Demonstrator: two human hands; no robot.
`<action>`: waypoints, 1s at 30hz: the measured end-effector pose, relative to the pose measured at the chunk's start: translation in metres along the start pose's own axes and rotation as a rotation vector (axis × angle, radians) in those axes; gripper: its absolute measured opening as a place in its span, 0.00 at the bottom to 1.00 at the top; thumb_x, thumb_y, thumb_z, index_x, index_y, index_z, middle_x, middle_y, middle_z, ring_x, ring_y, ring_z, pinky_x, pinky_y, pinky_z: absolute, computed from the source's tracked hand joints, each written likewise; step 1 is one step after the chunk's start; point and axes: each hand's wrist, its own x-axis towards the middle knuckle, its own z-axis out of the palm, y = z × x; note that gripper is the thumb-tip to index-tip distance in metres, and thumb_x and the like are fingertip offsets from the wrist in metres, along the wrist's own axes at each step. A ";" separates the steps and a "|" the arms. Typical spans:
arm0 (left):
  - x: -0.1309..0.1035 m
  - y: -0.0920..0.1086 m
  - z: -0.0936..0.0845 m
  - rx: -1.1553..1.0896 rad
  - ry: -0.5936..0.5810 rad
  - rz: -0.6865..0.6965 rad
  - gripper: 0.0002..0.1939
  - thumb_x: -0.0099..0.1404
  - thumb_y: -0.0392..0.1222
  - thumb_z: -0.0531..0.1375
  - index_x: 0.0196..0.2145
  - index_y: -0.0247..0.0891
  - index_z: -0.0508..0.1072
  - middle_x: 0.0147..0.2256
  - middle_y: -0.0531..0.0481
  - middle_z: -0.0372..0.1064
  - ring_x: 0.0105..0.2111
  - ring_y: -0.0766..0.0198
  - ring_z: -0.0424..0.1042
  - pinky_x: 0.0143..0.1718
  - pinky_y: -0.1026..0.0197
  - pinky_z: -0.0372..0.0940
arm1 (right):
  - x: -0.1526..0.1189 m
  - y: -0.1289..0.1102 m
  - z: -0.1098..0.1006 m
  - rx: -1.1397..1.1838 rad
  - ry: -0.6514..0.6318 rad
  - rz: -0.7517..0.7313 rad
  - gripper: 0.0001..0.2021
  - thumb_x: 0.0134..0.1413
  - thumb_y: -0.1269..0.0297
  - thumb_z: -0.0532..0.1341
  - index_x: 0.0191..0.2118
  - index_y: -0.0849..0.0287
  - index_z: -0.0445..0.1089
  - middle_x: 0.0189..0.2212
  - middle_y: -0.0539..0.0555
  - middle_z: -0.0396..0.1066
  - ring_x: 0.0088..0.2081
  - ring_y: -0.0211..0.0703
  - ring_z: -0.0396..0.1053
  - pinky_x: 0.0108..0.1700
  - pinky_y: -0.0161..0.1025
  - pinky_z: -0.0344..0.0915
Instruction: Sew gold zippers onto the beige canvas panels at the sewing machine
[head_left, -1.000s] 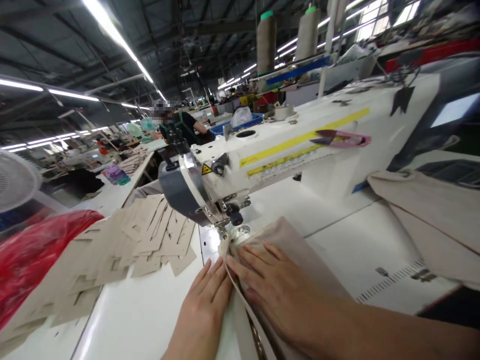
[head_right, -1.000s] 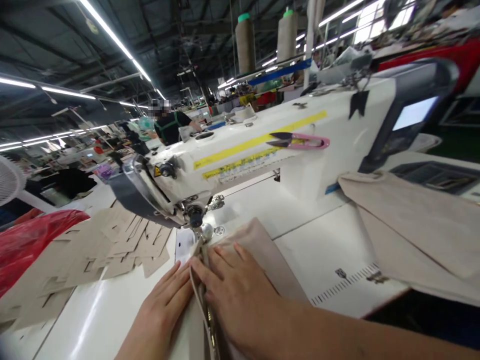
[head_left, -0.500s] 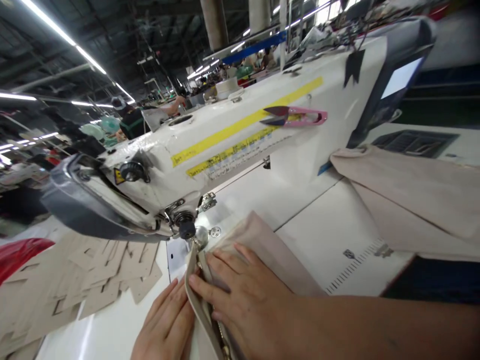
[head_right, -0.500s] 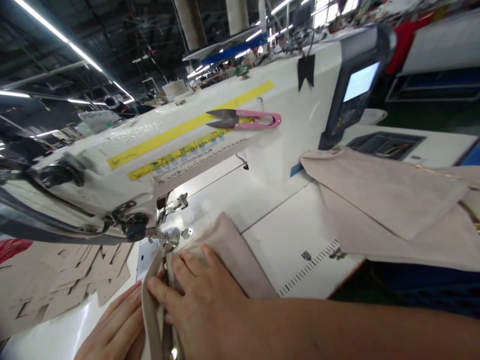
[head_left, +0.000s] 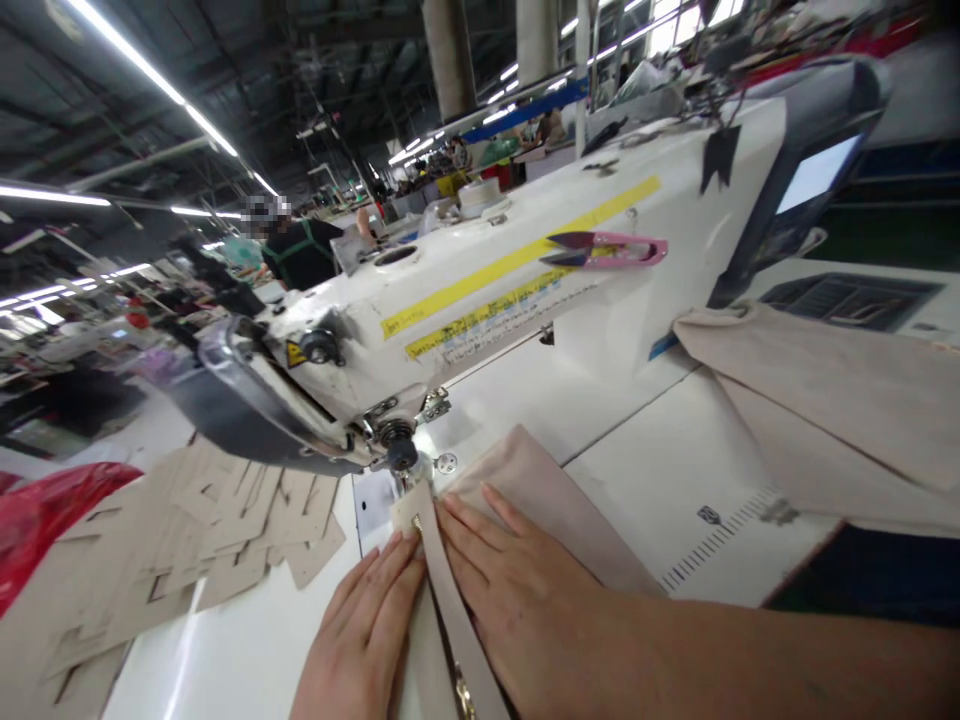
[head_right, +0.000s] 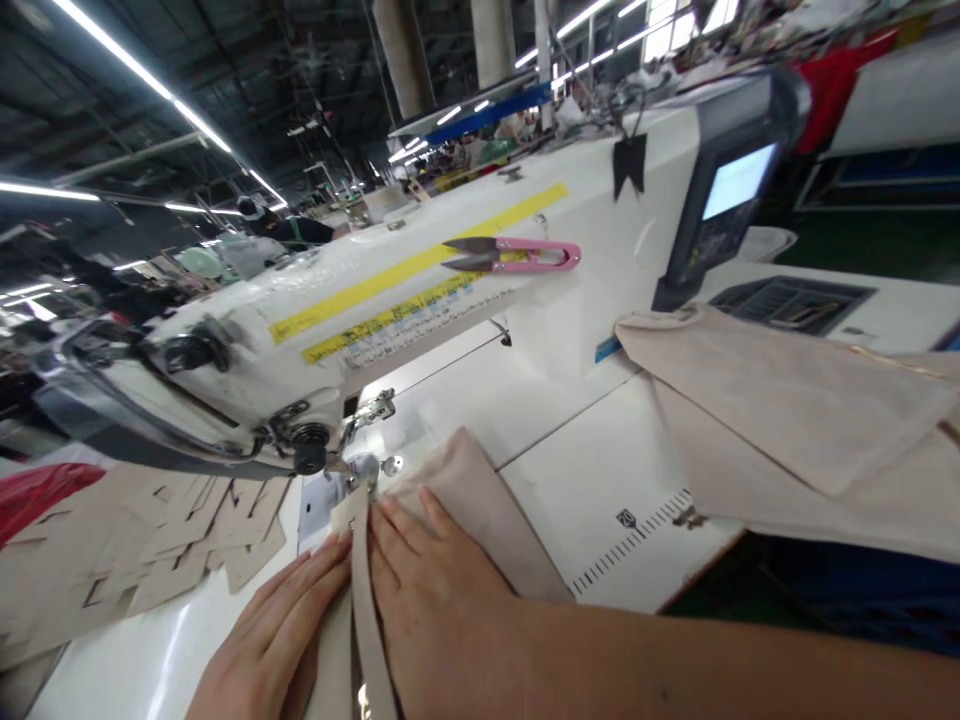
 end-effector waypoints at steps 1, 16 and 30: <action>0.000 0.002 0.001 0.003 -0.003 -0.011 0.19 0.67 0.39 0.48 0.54 0.36 0.64 0.51 0.44 0.67 0.50 0.59 0.68 0.50 0.58 0.66 | 0.000 0.000 0.001 -0.011 -0.010 -0.004 0.31 0.61 0.57 0.49 0.63 0.73 0.46 0.63 0.68 0.42 0.64 0.57 0.38 0.63 0.58 0.35; 0.018 0.000 0.021 -0.066 0.190 -0.169 0.15 0.68 0.30 0.46 0.45 0.37 0.69 0.43 0.44 0.70 0.44 0.60 0.70 0.53 0.45 0.58 | 0.016 0.020 0.011 -0.405 0.165 -0.116 0.29 0.57 0.73 0.48 0.64 0.66 0.45 0.59 0.62 0.56 0.61 0.53 0.51 0.58 0.54 0.56; 0.020 -0.012 0.046 -0.023 0.237 -0.130 0.15 0.66 0.28 0.47 0.46 0.33 0.68 0.42 0.43 0.70 0.44 0.60 0.70 0.55 0.48 0.57 | 0.027 0.042 0.022 -0.470 0.240 -0.224 0.35 0.53 0.71 0.50 0.66 0.68 0.36 0.57 0.62 0.60 0.58 0.54 0.57 0.55 0.54 0.60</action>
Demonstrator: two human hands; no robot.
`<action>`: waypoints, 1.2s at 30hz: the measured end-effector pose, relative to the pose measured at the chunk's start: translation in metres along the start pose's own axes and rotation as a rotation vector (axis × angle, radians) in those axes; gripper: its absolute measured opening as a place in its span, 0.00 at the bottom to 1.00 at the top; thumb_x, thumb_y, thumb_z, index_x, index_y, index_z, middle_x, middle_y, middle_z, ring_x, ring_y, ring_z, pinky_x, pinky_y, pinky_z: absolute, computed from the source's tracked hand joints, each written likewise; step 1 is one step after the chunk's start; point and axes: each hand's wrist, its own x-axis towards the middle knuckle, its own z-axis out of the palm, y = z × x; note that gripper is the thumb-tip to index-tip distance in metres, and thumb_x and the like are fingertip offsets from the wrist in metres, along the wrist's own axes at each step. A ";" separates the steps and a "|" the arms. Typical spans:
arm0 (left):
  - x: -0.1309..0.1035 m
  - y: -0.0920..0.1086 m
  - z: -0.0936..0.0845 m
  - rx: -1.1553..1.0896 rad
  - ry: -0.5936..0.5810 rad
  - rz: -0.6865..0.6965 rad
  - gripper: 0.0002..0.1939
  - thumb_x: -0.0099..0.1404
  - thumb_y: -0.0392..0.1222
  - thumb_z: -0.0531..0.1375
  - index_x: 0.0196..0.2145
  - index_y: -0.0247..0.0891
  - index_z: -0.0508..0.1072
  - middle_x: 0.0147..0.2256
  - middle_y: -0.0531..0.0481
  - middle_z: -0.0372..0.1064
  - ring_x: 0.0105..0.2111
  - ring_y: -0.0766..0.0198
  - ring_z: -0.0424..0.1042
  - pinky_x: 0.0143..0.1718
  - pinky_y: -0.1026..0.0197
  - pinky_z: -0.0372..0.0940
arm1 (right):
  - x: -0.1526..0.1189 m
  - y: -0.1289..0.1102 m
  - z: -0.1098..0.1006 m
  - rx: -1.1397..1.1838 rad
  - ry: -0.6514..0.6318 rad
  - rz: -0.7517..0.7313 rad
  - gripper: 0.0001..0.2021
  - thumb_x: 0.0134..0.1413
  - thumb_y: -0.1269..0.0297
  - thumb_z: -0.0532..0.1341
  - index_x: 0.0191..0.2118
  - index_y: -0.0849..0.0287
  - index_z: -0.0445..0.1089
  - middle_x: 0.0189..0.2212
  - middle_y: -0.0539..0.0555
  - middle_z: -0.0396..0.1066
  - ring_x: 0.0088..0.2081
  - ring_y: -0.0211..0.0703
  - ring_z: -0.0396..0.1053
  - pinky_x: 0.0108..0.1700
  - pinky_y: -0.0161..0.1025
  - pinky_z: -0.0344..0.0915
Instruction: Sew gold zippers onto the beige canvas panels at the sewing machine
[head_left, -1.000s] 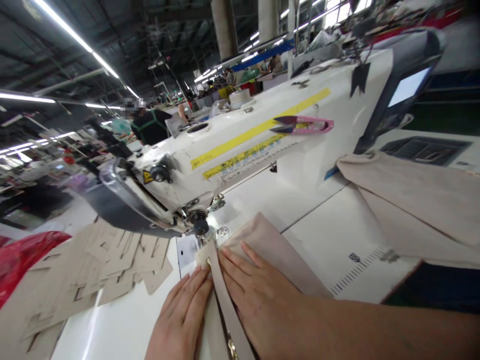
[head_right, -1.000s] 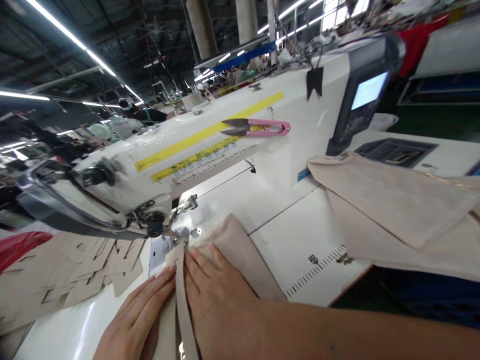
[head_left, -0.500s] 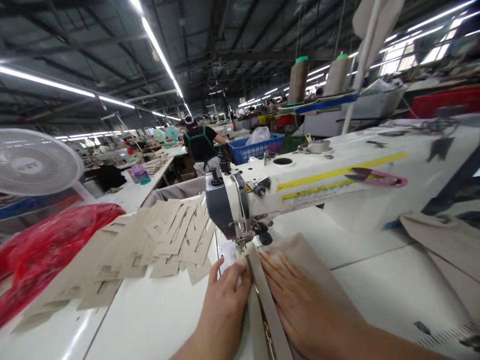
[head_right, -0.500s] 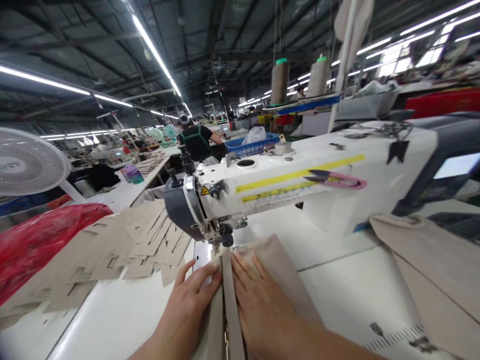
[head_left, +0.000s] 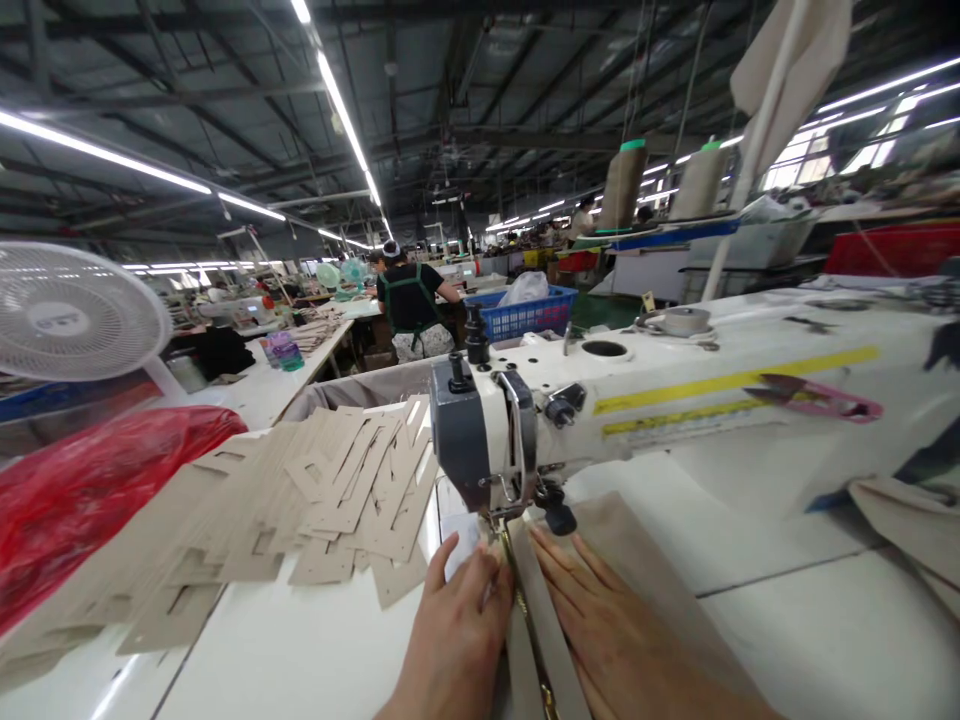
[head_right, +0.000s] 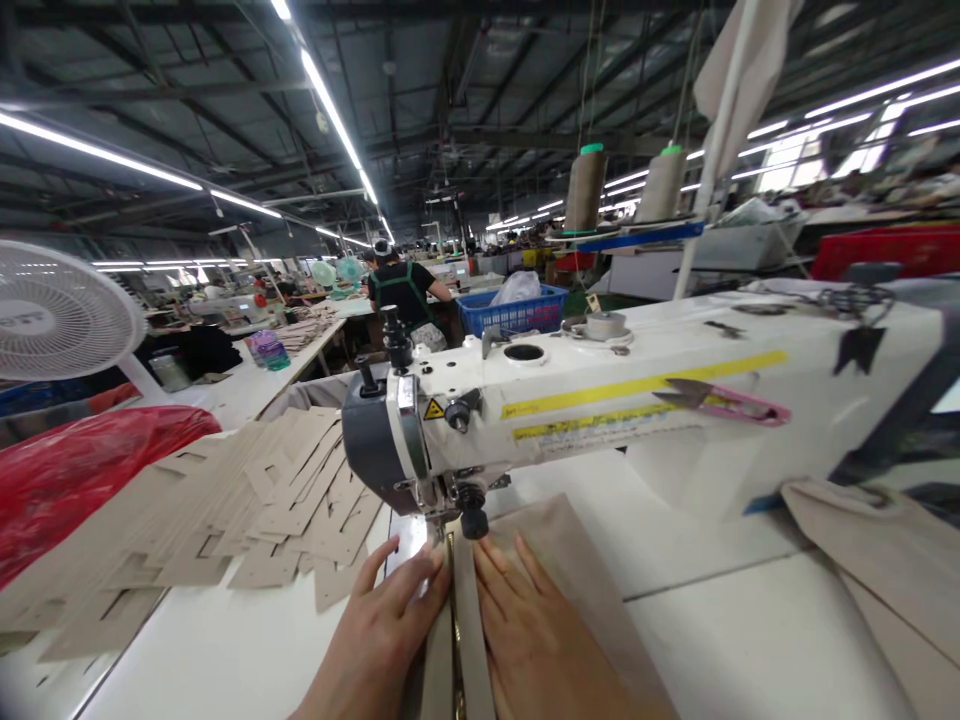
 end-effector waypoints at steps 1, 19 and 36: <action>-0.001 0.000 0.004 0.010 0.033 -0.006 0.14 0.66 0.28 0.47 0.44 0.33 0.68 0.41 0.44 0.70 0.43 0.60 0.70 0.55 0.48 0.56 | 0.000 0.001 0.001 -0.009 0.005 -0.010 0.35 0.52 0.71 0.50 0.66 0.68 0.37 0.57 0.62 0.60 0.58 0.54 0.57 0.54 0.54 0.61; 0.004 -0.004 -0.008 -0.032 -0.058 0.030 0.16 0.66 0.29 0.46 0.47 0.35 0.68 0.43 0.41 0.70 0.43 0.59 0.71 0.50 0.49 0.63 | 0.006 -0.006 -0.011 0.062 -0.139 0.079 0.30 0.52 0.72 0.50 0.62 0.69 0.51 0.60 0.65 0.53 0.60 0.56 0.52 0.57 0.57 0.56; 0.009 -0.014 -0.001 -0.054 0.090 0.086 0.13 0.63 0.27 0.49 0.42 0.35 0.68 0.38 0.43 0.71 0.37 0.59 0.73 0.42 0.54 0.68 | 0.022 0.000 -0.029 0.221 -0.175 0.168 0.25 0.59 0.67 0.50 0.61 0.64 0.54 0.59 0.65 0.56 0.60 0.54 0.53 0.59 0.55 0.53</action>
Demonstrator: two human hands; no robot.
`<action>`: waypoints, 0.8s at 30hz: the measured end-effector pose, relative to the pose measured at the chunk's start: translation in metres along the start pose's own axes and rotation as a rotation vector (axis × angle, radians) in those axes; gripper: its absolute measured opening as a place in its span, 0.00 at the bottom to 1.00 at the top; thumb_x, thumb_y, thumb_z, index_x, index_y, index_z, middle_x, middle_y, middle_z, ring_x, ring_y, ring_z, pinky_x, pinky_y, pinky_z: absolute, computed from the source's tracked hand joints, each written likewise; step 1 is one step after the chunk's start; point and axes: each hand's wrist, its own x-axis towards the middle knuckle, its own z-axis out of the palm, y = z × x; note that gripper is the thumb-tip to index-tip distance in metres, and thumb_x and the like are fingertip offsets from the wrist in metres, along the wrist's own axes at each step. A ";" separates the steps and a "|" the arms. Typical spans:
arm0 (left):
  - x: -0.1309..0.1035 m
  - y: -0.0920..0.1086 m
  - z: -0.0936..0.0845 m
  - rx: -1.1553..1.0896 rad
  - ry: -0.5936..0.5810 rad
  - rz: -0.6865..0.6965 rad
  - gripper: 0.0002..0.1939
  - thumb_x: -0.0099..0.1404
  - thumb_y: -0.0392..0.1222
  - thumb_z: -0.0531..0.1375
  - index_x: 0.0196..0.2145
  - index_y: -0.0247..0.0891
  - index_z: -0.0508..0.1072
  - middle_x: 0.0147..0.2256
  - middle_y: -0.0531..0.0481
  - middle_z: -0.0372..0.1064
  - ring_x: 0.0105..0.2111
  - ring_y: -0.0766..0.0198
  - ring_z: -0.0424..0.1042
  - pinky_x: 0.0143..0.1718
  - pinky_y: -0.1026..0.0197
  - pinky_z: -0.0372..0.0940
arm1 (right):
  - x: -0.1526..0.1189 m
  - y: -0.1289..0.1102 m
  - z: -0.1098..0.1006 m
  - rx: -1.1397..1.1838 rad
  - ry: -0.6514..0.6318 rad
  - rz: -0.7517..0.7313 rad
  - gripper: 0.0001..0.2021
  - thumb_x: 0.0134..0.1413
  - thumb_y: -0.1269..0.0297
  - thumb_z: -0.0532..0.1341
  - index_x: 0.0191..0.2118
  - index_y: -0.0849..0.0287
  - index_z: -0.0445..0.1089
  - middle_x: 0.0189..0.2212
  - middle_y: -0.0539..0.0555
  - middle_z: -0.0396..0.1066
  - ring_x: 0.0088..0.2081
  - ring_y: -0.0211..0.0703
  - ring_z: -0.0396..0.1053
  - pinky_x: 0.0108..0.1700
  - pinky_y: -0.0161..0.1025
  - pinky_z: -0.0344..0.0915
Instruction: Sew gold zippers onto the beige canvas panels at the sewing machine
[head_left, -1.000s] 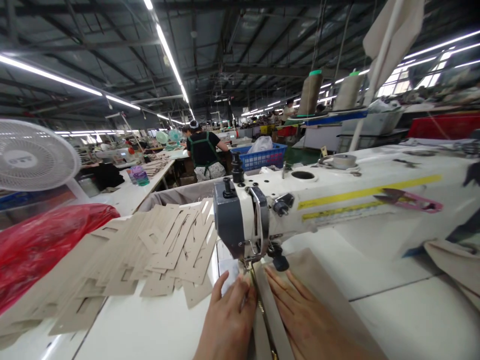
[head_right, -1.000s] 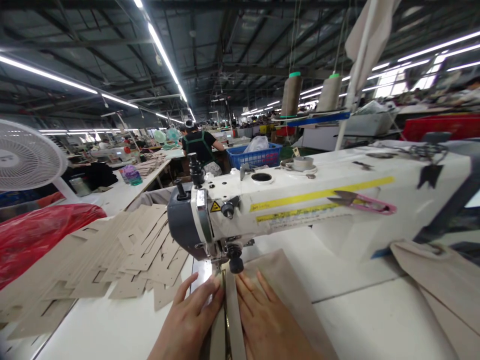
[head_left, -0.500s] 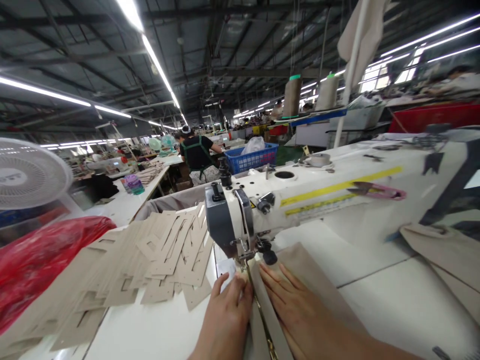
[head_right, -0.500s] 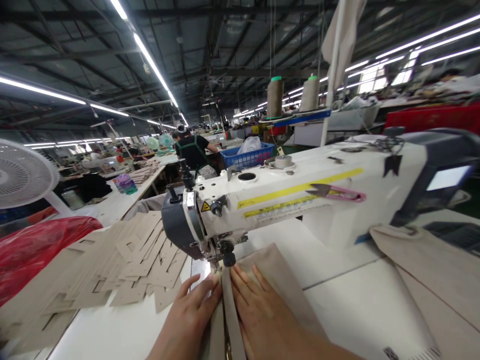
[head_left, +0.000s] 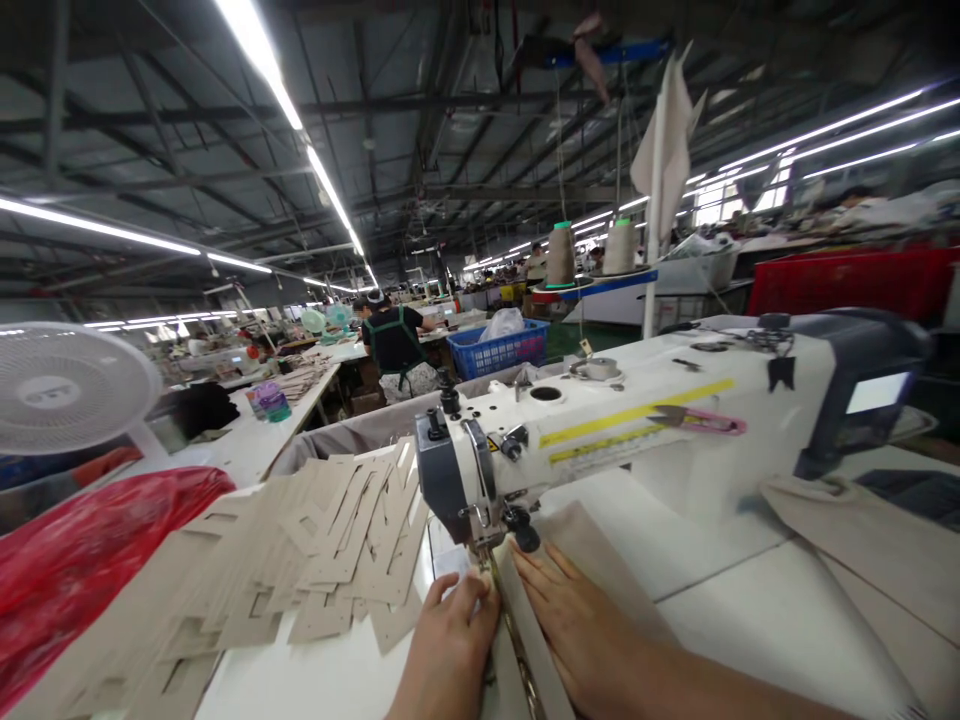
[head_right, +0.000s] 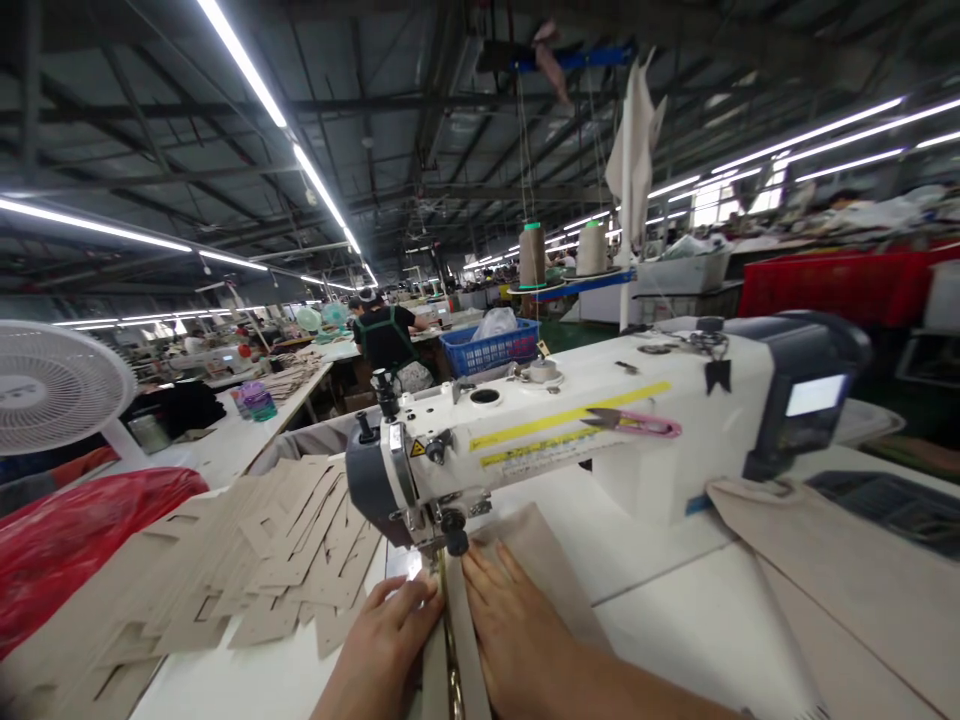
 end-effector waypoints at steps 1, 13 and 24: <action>0.000 0.001 -0.001 -0.021 -0.024 -0.016 0.13 0.63 0.27 0.49 0.42 0.35 0.68 0.38 0.44 0.71 0.36 0.60 0.73 0.42 0.54 0.68 | 0.002 0.000 -0.001 0.002 0.000 0.000 0.24 0.58 0.67 0.50 0.61 0.65 0.55 0.58 0.65 0.57 0.60 0.53 0.53 0.59 0.55 0.53; -0.003 -0.004 0.010 -0.080 -0.060 -0.082 0.09 0.62 0.29 0.54 0.39 0.34 0.70 0.34 0.43 0.69 0.36 0.57 0.69 0.35 0.57 0.70 | 0.036 0.027 0.019 0.117 0.108 0.004 0.14 0.58 0.67 0.51 0.46 0.61 0.69 0.50 0.61 0.67 0.54 0.52 0.60 0.60 0.53 0.48; -0.006 0.007 -0.001 -0.156 -0.065 -0.120 0.15 0.58 0.26 0.54 0.42 0.35 0.70 0.36 0.44 0.71 0.36 0.56 0.70 0.38 0.57 0.70 | 0.011 0.006 0.009 0.270 0.160 -0.032 0.18 0.56 0.71 0.51 0.51 0.60 0.66 0.52 0.62 0.65 0.53 0.50 0.61 0.57 0.51 0.54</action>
